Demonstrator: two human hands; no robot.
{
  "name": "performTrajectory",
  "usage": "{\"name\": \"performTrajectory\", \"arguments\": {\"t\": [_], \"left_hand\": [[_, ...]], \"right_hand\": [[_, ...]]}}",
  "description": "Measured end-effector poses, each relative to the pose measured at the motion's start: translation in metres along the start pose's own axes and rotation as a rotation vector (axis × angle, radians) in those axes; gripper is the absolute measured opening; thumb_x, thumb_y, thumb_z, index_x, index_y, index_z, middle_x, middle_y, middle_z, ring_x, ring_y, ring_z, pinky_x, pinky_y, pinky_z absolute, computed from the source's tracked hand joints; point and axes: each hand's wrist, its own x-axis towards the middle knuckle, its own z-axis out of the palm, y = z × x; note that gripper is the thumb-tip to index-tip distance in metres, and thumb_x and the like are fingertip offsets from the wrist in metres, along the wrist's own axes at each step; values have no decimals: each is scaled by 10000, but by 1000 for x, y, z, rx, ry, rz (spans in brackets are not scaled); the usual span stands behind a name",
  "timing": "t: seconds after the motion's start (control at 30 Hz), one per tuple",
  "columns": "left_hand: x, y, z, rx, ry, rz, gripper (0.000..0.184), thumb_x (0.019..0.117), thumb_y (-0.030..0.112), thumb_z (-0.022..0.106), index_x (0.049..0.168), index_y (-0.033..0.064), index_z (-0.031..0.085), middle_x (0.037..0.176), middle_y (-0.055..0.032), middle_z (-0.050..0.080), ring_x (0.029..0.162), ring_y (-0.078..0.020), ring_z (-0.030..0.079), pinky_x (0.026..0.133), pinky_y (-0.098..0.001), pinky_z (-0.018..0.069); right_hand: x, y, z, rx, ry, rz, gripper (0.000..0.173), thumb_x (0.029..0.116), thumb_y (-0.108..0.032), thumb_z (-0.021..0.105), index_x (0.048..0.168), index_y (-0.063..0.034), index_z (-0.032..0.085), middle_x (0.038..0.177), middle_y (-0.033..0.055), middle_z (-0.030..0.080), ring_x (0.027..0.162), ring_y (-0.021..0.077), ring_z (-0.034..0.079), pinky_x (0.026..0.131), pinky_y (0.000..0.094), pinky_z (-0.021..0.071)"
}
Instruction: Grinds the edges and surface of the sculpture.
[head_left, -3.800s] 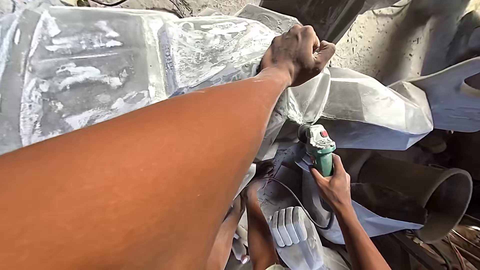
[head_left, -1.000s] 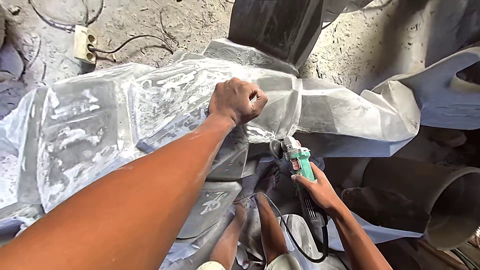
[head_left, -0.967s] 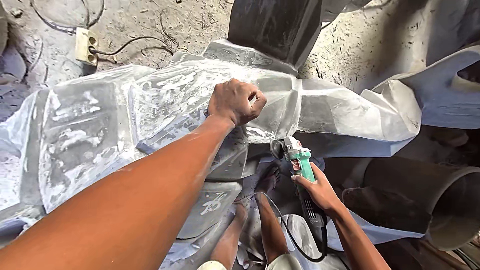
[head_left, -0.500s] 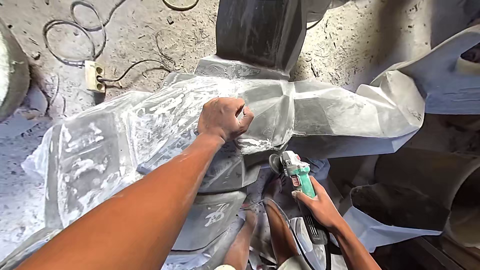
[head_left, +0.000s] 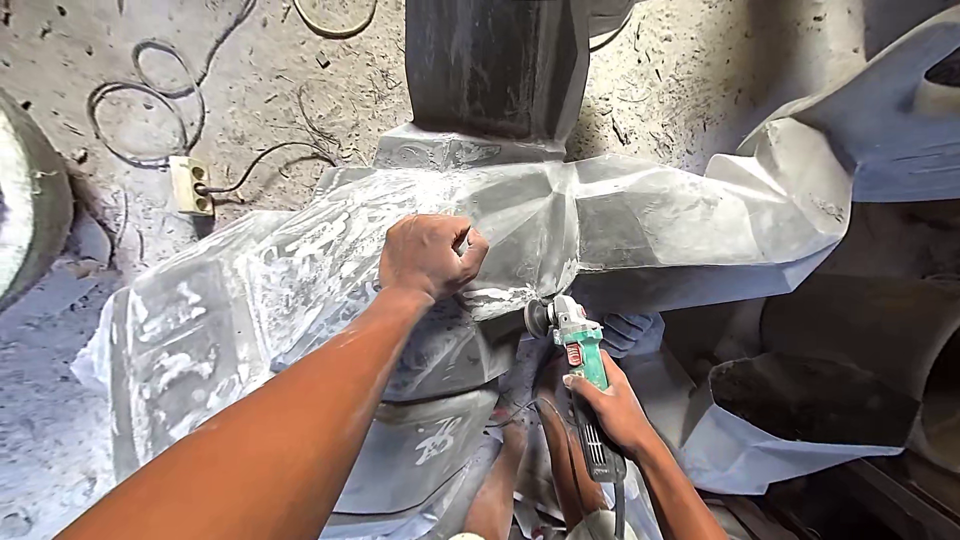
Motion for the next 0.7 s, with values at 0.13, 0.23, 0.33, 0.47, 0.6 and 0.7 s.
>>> {"name": "performTrajectory", "arguments": {"t": [0.13, 0.23, 0.33, 0.47, 0.6, 0.7], "left_hand": [[-1, 0, 0, 18, -15, -6, 444, 971, 389, 379, 611, 132, 426, 557, -70, 472, 561, -266, 553, 534, -479, 377], [0, 0, 0, 30, -30, -9, 442, 972, 388, 375, 614, 134, 423, 558, -66, 465, 557, -265, 544, 529, -478, 371], [1, 0, 0, 31, -29, -7, 446, 972, 390, 376, 609, 134, 418, 554, -68, 461, 549, -270, 536, 523, -479, 363], [1, -1, 0, 35, -32, -7, 447, 973, 390, 378, 613, 130, 426, 557, -74, 465, 554, -274, 543, 525, -480, 367], [1, 1, -1, 34, -29, -2, 443, 970, 382, 378, 611, 126, 428, 558, -77, 471, 558, -277, 549, 523, -487, 368], [0, 2, -2, 39, -35, -6, 445, 971, 379, 377, 612, 122, 429, 563, -84, 476, 561, -281, 553, 525, -488, 368]], "right_hand": [[1, -4, -1, -7, 28, -15, 552, 868, -371, 791, 1284, -87, 564, 927, 129, 713, 753, 251, 728, 688, 409, 646], [3, -5, -3, -89, 13, 3, 550, 863, -403, 789, 1280, -118, 571, 933, 101, 718, 764, 227, 730, 699, 406, 646], [2, -6, -3, -130, 2, 16, 556, 855, -433, 787, 1271, -132, 574, 948, 79, 718, 774, 211, 731, 707, 399, 648], [3, -6, 2, -65, 14, 9, 567, 860, -415, 786, 1287, -118, 559, 922, 101, 718, 739, 226, 731, 684, 397, 650], [-1, 2, 9, -31, -21, -45, 557, 864, -389, 787, 1284, -96, 567, 992, 73, 709, 840, 181, 721, 761, 366, 635], [-7, 7, 16, 79, -46, -57, 591, 872, -348, 789, 1313, -48, 535, 992, 120, 708, 795, 232, 730, 716, 400, 652]]}}
